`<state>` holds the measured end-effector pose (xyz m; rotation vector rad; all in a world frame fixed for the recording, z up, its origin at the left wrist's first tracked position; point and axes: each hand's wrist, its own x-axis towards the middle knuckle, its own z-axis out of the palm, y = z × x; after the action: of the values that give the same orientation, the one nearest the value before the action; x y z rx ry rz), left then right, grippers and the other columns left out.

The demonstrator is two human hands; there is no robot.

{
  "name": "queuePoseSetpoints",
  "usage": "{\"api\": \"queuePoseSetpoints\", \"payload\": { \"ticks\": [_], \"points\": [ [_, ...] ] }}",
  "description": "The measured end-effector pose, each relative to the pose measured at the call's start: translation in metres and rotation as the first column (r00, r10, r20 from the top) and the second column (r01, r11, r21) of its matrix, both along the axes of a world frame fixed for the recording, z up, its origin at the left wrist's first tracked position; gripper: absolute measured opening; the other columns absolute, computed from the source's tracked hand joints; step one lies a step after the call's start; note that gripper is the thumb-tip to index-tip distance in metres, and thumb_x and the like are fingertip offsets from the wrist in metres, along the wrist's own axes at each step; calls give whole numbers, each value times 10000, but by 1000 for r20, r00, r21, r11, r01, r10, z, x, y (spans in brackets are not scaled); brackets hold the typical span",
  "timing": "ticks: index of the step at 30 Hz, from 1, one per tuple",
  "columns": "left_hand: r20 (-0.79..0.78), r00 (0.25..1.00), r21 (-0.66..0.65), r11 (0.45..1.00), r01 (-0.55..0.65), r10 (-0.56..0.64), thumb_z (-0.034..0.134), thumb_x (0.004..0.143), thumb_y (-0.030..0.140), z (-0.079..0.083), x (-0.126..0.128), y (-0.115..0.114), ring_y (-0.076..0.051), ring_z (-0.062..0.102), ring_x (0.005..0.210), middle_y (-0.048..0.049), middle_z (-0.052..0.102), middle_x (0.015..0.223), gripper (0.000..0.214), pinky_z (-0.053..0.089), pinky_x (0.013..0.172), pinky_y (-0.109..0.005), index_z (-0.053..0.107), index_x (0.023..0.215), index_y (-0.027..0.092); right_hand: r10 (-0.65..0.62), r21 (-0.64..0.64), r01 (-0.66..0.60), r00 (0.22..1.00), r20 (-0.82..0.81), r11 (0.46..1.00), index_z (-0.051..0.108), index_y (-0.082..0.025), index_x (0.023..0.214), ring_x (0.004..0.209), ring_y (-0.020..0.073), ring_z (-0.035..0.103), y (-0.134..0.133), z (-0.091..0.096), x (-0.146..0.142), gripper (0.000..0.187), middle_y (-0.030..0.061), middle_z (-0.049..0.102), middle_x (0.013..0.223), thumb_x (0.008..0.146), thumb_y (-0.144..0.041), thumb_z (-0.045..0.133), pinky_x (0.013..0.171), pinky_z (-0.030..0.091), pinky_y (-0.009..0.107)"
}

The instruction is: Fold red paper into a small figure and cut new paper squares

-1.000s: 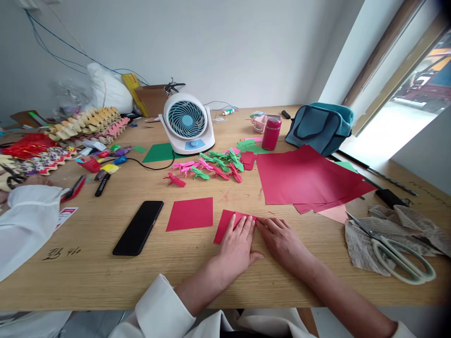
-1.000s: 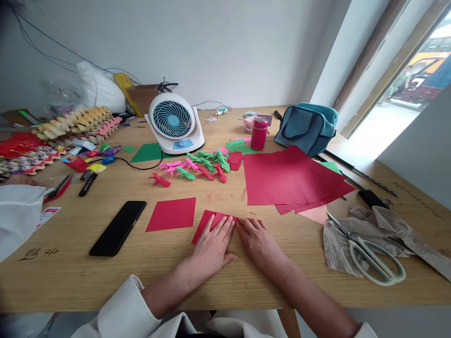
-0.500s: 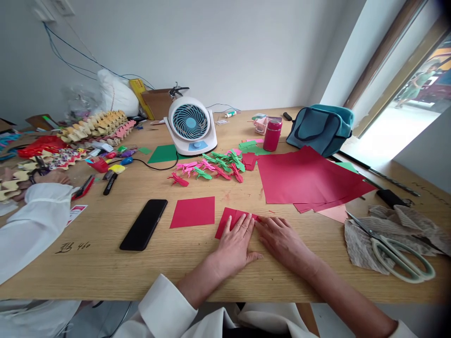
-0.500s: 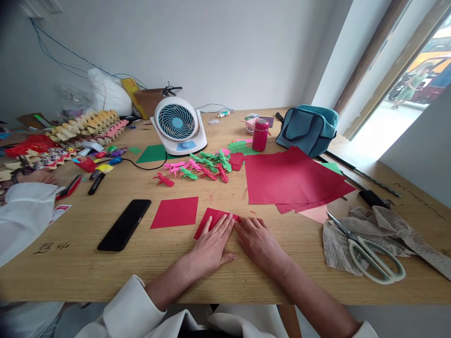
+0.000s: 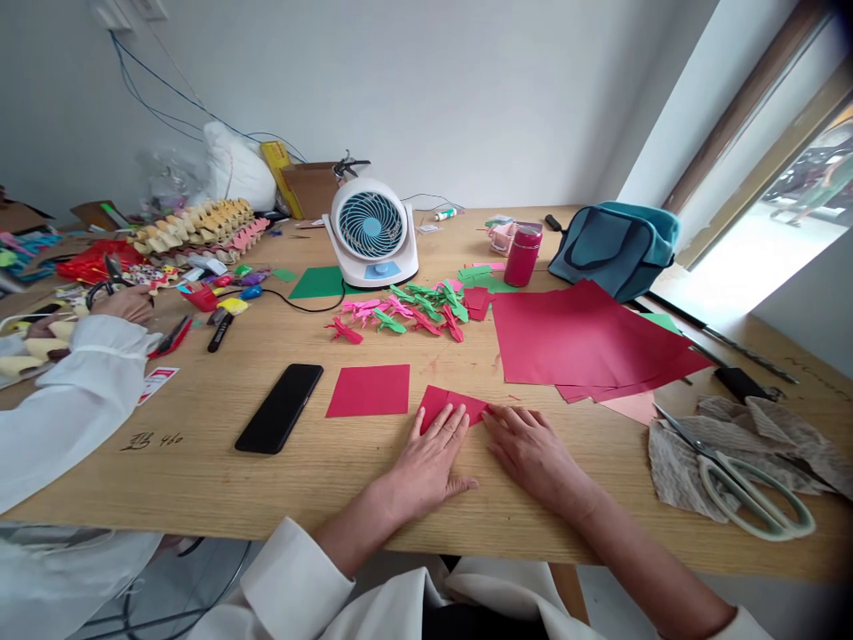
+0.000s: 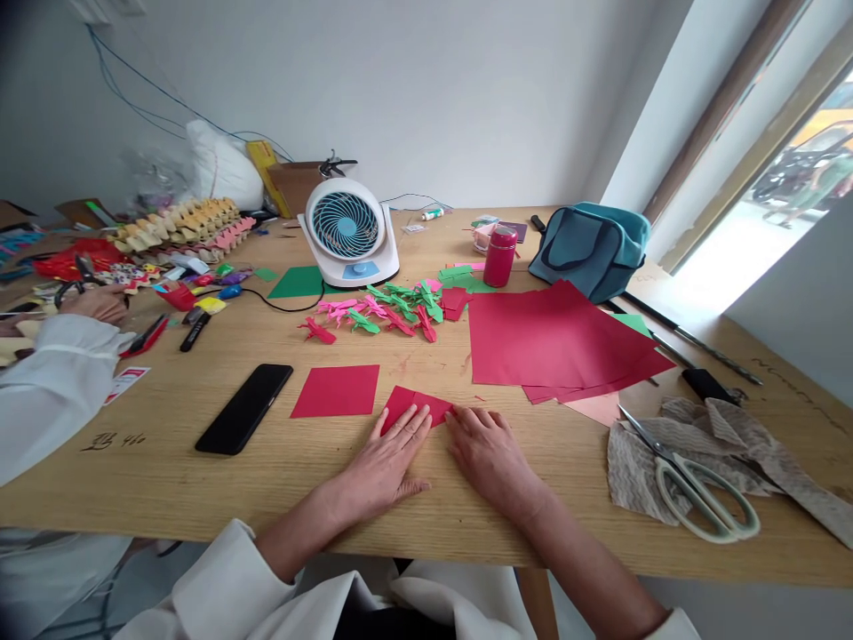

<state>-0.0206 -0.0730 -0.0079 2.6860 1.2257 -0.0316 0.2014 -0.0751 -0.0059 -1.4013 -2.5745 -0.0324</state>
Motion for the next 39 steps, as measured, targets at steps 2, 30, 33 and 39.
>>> {"api": "queuePoseSetpoints", "payload": {
  "ticks": [2,30,33,39],
  "points": [
    [-15,999,0,999,-34,34,337,898,698,1,-9,-9,-304,139,1496,-150,167,1610,874,101,1184,-579,143,1550,148,-1,7,1,1000,-4,1000,543,-186,1343,1185,275,526,0,-1,1,390,122,564,1357,964,-249,477,967,432,421],
    [141,981,65,987,-144,134,493,953,404,7,-28,-15,-273,366,1392,-112,433,1506,527,339,1103,-477,420,1436,205,-18,40,26,979,-202,999,559,-183,1248,1095,248,569,11,-7,9,320,112,624,1206,951,-152,445,907,471,399],
    [247,957,91,980,-178,151,565,920,342,4,-28,-4,-263,462,1288,-108,511,1421,472,391,1075,-460,489,1368,215,22,41,-11,962,-273,999,564,-186,1244,1059,242,580,14,-8,5,342,109,631,1147,930,-112,451,930,492,414],
    [360,932,79,994,-77,44,630,890,324,8,-34,18,-229,522,1201,-82,591,1273,434,452,1054,-416,527,1300,226,47,52,-33,959,-281,998,584,-184,1205,995,225,588,15,-8,-2,314,97,633,1071,928,-95,465,927,511,395]
  ]
}}
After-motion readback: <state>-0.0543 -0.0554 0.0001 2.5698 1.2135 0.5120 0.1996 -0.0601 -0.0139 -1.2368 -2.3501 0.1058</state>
